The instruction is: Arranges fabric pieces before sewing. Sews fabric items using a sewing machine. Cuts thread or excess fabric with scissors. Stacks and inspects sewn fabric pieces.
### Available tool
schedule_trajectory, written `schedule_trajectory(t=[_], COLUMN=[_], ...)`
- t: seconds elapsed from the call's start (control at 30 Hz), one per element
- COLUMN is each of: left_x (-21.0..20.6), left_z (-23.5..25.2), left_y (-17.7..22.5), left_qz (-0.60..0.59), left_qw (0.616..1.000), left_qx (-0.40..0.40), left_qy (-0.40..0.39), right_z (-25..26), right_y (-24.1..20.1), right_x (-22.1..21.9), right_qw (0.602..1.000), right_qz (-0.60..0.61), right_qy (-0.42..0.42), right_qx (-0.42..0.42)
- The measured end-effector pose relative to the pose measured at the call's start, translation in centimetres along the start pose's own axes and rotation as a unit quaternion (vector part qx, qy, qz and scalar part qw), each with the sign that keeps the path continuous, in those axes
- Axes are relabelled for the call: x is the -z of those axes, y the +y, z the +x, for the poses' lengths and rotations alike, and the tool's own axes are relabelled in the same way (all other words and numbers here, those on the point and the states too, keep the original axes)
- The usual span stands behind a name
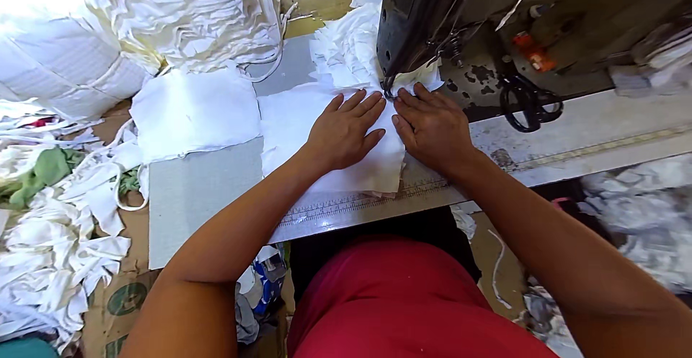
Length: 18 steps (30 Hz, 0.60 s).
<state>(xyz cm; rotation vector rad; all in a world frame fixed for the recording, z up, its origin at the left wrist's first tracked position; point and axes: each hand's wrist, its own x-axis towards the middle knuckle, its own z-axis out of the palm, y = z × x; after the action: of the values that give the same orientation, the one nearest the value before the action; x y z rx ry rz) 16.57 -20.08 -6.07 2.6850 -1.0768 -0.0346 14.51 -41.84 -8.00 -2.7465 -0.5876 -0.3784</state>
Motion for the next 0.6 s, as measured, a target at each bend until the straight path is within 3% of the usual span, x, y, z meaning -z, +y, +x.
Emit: schedule_trajectory(t=[0.27, 0.33, 0.4, 0.5, 0.6], left_x=[0.4, 0.5, 0.8, 0.3, -0.2], left_z=[1.7, 1.3, 0.5, -0.4, 0.0], left_y=[0.0, 0.1, 0.0, -1.1, -1.6], left_qz=[-0.01, -0.033, -0.047, -0.054, -0.037], left_qw=[0.997, 0.996, 0.992, 0.989, 0.991], left_qx=[0.076, 0.06, -0.011, -0.11, -0.105], left_qy=[0.001, 0.057, 0.119, 0.081, 0.071], right_z=[2.6, 1.7, 0.4, -1.7, -1.6], right_y=[1.5, 1.4, 0.7, -0.4, -0.7], right_x=[0.1, 0.5, 1.2, 0.9, 1.0], right_qw=[0.994, 0.989, 0.982, 0.992, 0.998], right_qz=[0.101, 0.135, 0.133, 0.087, 0.04], right_qy=[-0.027, 0.062, 0.129, 0.046, -0.013], right_qx=[-0.026, -0.02, 0.043, 0.079, 0.041])
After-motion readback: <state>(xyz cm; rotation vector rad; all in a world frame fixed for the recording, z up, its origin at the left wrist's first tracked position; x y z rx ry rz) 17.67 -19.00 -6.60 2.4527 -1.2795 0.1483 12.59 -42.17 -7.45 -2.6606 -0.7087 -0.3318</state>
